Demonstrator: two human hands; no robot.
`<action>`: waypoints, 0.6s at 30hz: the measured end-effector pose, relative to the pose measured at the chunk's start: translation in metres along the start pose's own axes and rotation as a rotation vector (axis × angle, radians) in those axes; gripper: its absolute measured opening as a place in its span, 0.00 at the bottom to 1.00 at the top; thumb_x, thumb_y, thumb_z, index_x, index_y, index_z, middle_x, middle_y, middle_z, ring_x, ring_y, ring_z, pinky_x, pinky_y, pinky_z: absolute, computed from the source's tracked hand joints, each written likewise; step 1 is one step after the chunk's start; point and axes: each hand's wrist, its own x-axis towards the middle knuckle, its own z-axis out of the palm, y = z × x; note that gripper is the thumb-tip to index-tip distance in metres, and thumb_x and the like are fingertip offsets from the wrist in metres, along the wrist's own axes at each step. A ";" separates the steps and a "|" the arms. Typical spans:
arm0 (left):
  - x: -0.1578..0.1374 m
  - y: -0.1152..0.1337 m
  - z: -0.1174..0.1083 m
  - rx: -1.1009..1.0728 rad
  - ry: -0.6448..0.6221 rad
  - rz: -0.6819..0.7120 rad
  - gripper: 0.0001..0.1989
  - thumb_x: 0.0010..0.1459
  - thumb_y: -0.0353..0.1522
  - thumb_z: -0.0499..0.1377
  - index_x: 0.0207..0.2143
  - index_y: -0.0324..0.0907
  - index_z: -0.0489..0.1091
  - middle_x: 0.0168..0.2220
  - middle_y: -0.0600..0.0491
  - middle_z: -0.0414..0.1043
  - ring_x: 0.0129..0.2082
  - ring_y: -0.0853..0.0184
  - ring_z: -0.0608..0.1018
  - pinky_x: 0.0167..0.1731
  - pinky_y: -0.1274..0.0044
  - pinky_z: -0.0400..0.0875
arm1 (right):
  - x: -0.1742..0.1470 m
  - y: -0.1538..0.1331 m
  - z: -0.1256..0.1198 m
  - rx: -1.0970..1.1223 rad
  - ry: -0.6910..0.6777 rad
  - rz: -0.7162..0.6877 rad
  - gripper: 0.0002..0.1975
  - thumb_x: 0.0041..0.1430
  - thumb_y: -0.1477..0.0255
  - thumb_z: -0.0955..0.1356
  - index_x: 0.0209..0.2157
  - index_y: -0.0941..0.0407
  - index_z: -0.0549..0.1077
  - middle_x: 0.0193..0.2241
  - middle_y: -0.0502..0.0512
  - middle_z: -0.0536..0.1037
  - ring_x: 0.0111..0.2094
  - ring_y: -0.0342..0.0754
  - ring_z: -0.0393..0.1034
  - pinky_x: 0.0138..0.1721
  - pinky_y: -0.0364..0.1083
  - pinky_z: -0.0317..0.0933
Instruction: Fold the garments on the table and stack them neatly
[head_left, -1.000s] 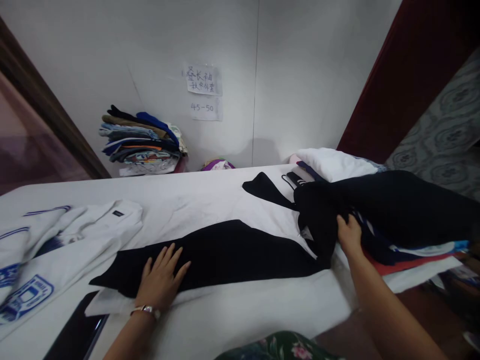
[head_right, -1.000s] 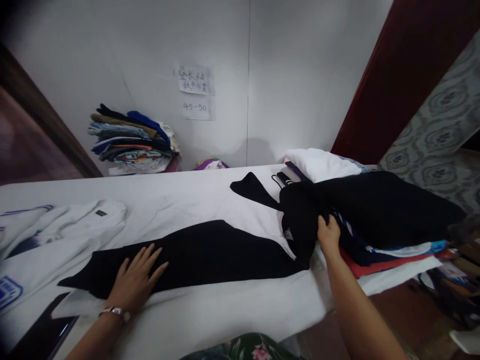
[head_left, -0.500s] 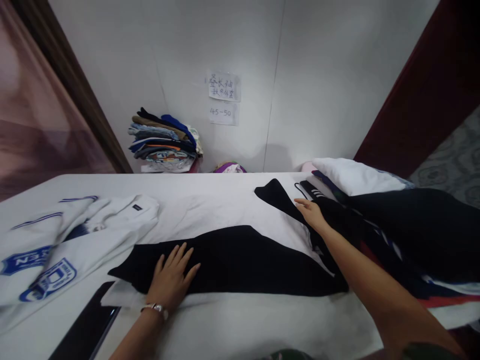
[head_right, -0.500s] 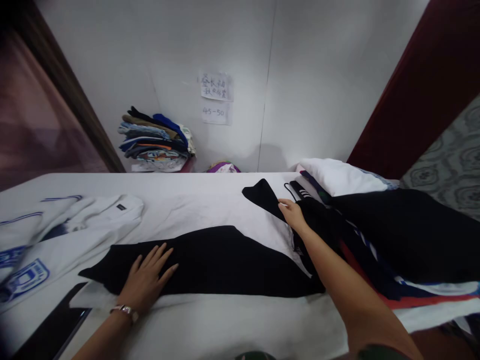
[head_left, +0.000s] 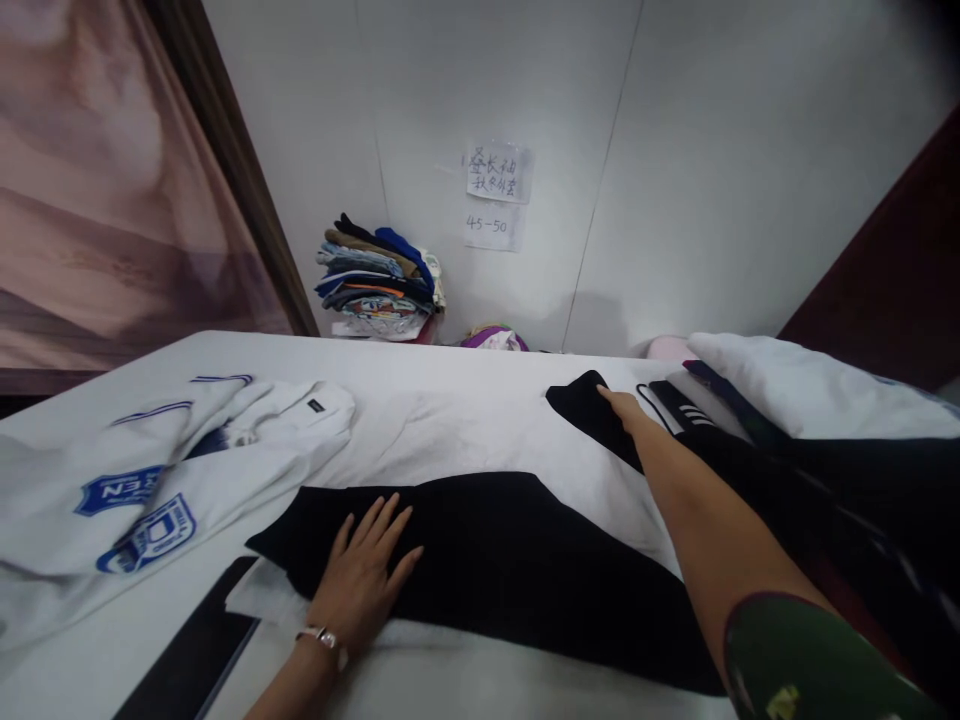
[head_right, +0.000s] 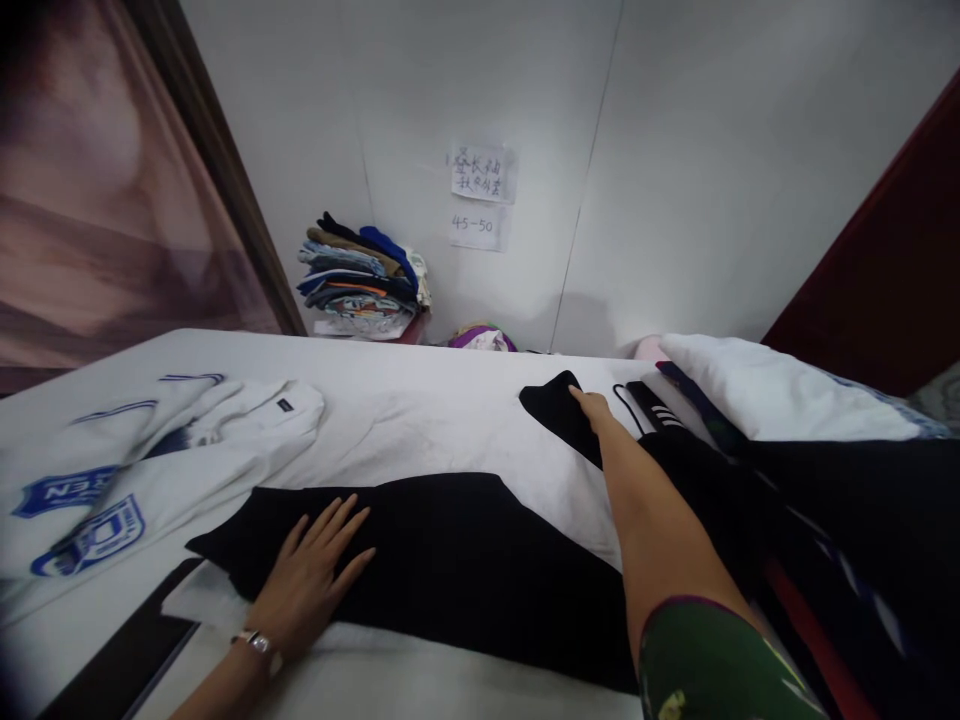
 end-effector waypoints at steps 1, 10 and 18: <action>0.000 0.000 0.001 0.000 0.006 0.001 0.26 0.60 0.46 0.50 0.59 0.51 0.64 0.65 0.54 0.56 0.65 0.55 0.59 0.64 0.56 0.51 | -0.001 -0.005 0.000 0.023 -0.030 -0.014 0.24 0.51 0.57 0.70 0.41 0.62 0.76 0.38 0.67 0.80 0.44 0.59 0.74 0.44 0.54 0.68; 0.000 -0.005 0.007 0.017 0.041 0.049 0.29 0.61 0.48 0.48 0.59 0.46 0.65 0.64 0.50 0.58 0.65 0.54 0.59 0.62 0.55 0.52 | -0.125 0.002 -0.018 -0.083 -0.458 -0.648 0.12 0.51 0.66 0.69 0.38 0.52 0.80 0.34 0.53 0.80 0.40 0.52 0.72 0.47 0.53 0.66; 0.002 -0.001 0.005 0.026 0.035 0.045 0.28 0.61 0.47 0.47 0.59 0.45 0.65 0.64 0.48 0.58 0.65 0.54 0.59 0.62 0.56 0.51 | -0.187 0.038 -0.033 -0.002 -0.742 -0.327 0.12 0.53 0.67 0.69 0.39 0.55 0.78 0.43 0.59 0.77 0.45 0.52 0.73 0.48 0.53 0.67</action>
